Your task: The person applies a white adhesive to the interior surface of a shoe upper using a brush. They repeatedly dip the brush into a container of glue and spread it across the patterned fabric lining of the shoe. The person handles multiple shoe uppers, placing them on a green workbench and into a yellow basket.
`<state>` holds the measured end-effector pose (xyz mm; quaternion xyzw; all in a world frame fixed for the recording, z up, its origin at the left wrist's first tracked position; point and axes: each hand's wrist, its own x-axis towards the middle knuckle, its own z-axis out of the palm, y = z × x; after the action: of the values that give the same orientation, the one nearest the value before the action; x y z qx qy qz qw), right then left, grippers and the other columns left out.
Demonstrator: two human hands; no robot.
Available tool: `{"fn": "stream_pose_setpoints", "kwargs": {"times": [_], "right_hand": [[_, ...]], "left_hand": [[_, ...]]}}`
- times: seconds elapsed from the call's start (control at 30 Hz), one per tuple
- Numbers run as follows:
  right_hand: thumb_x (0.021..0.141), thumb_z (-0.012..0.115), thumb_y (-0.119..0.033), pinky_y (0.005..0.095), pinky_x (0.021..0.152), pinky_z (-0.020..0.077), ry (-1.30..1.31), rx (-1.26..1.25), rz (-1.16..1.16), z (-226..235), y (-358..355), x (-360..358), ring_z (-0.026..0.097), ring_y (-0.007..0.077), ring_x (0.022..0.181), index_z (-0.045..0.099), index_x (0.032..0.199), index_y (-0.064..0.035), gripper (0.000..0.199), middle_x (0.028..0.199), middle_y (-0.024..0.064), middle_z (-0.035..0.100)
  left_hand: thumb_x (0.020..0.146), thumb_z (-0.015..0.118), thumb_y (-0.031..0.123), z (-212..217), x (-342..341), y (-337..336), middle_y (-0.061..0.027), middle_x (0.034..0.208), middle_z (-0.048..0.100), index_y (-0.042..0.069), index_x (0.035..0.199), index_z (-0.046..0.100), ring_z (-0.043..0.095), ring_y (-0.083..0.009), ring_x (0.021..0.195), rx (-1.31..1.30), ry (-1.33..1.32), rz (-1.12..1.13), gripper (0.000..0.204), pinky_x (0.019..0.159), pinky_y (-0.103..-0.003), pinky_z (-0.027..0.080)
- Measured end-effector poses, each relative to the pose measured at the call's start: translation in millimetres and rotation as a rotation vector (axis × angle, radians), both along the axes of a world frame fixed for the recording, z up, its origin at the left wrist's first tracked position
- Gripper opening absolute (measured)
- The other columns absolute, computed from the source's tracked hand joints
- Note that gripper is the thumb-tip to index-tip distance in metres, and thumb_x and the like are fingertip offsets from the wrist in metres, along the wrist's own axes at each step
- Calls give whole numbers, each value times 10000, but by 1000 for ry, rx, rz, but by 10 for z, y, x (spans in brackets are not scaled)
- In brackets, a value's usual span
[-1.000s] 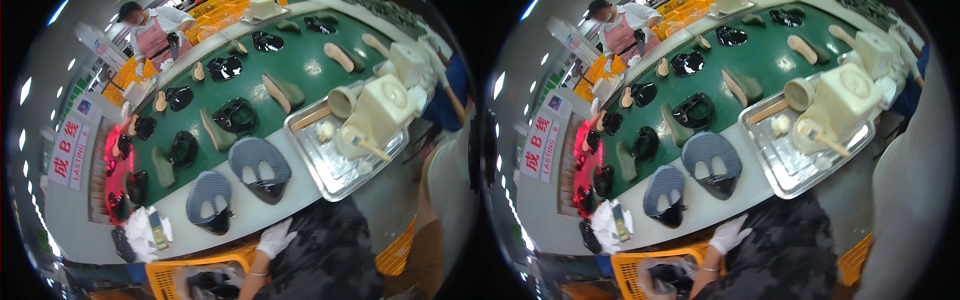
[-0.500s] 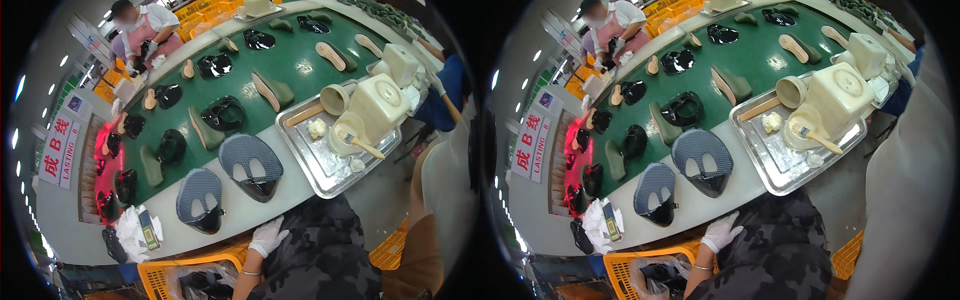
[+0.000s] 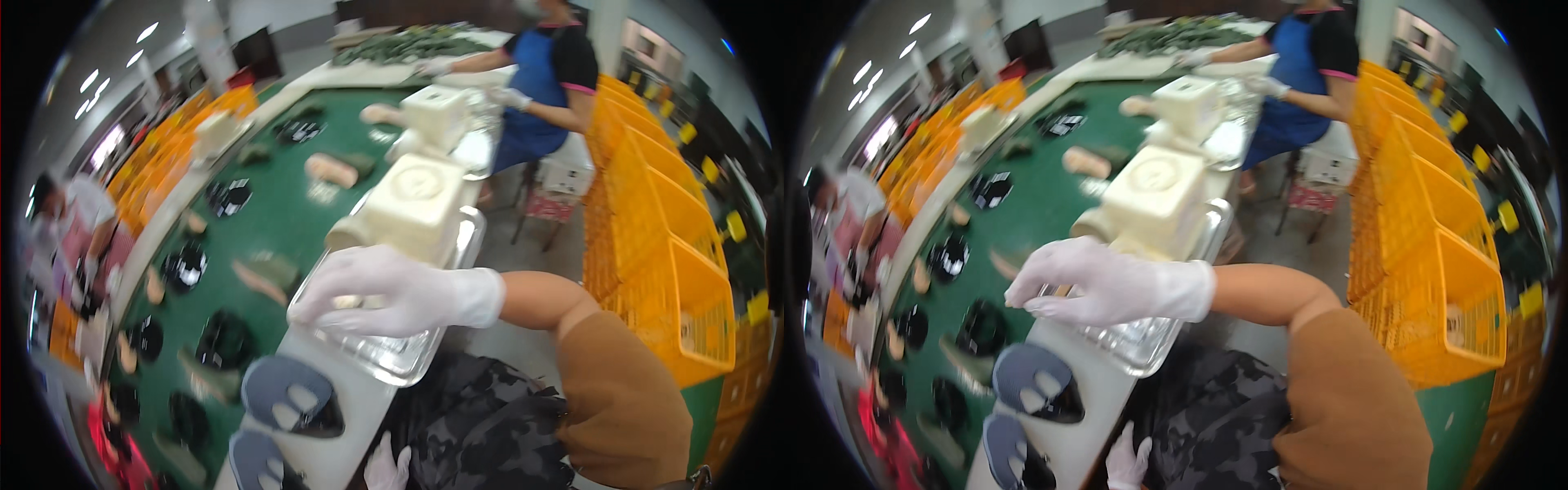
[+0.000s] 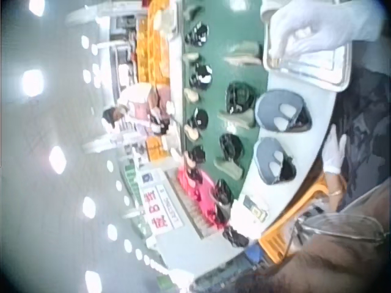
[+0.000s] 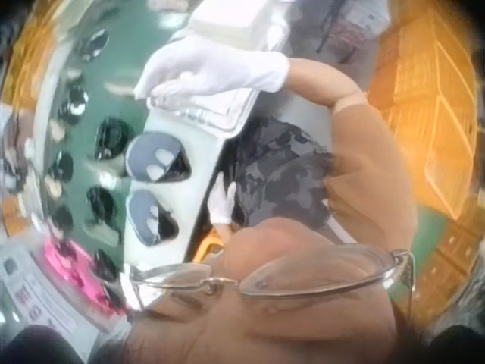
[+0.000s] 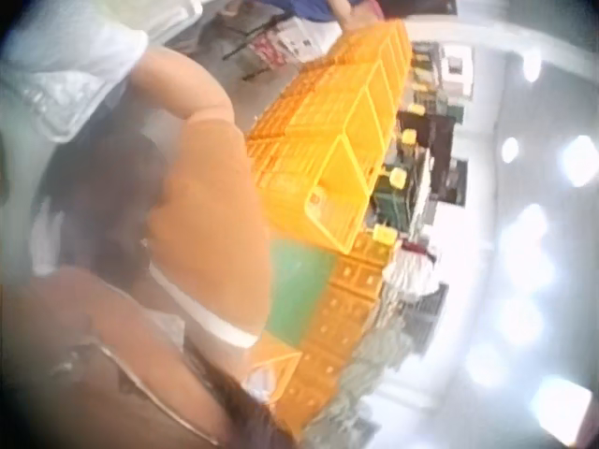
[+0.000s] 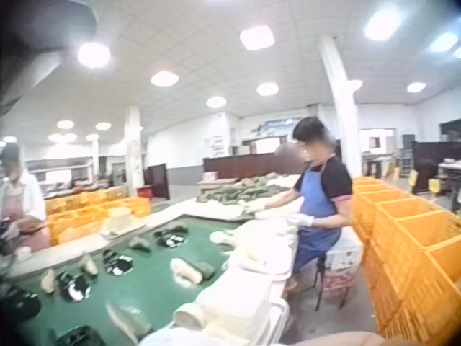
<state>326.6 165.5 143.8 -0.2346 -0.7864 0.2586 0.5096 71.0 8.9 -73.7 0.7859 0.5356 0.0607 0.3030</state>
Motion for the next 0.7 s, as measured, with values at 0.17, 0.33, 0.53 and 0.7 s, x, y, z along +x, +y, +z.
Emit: {"fn": "stream_pose_setpoints", "kwargs": {"times": [0.17, 0.33, 0.53, 0.7], "right_hand": [[789, 598, -150, 366, 712, 494, -426, 345, -485, -75, 935, 547, 612, 267, 811, 649, 876, -85, 120, 846, 105, 640], [790, 528, -298, 437, 735, 484, -847, -53, -877, -172, 1679, 1230, 628, 315, 836, 667, 885, -110, 253, 887, 126, 658], [812, 504, -336, 400, 804, 488, -949, -387, -775, -387, 1723, 1245, 625, 311, 917, 665, 997, -90, 348, 985, 152, 653], [817, 512, -371, 415, 781, 482, -869, -369, -807, -531, 1832, 1292, 628, 334, 880, 670, 949, -83, 354, 933, 161, 658]], "left_hand": [[894, 496, 392, 206, 132, 50, -266, 1192, 521, 15, 1314, 403, 508, -405, 1081, -136, 13, -59, 572, 928, -432, 400], [895, 482, 423, 165, 144, 70, -272, 1200, 512, 37, 1338, 374, 500, -420, 1086, -187, 52, -64, 598, 940, -443, 389], [885, 492, 424, 158, 188, 36, -263, 1199, 517, 41, 1323, 398, 508, -414, 1075, -205, 83, -7, 589, 938, -437, 391], [848, 525, 449, -137, 106, 79, -208, 1039, 600, 52, 1289, 429, 573, -378, 934, -95, 148, -34, 601, 800, -440, 456]]}}
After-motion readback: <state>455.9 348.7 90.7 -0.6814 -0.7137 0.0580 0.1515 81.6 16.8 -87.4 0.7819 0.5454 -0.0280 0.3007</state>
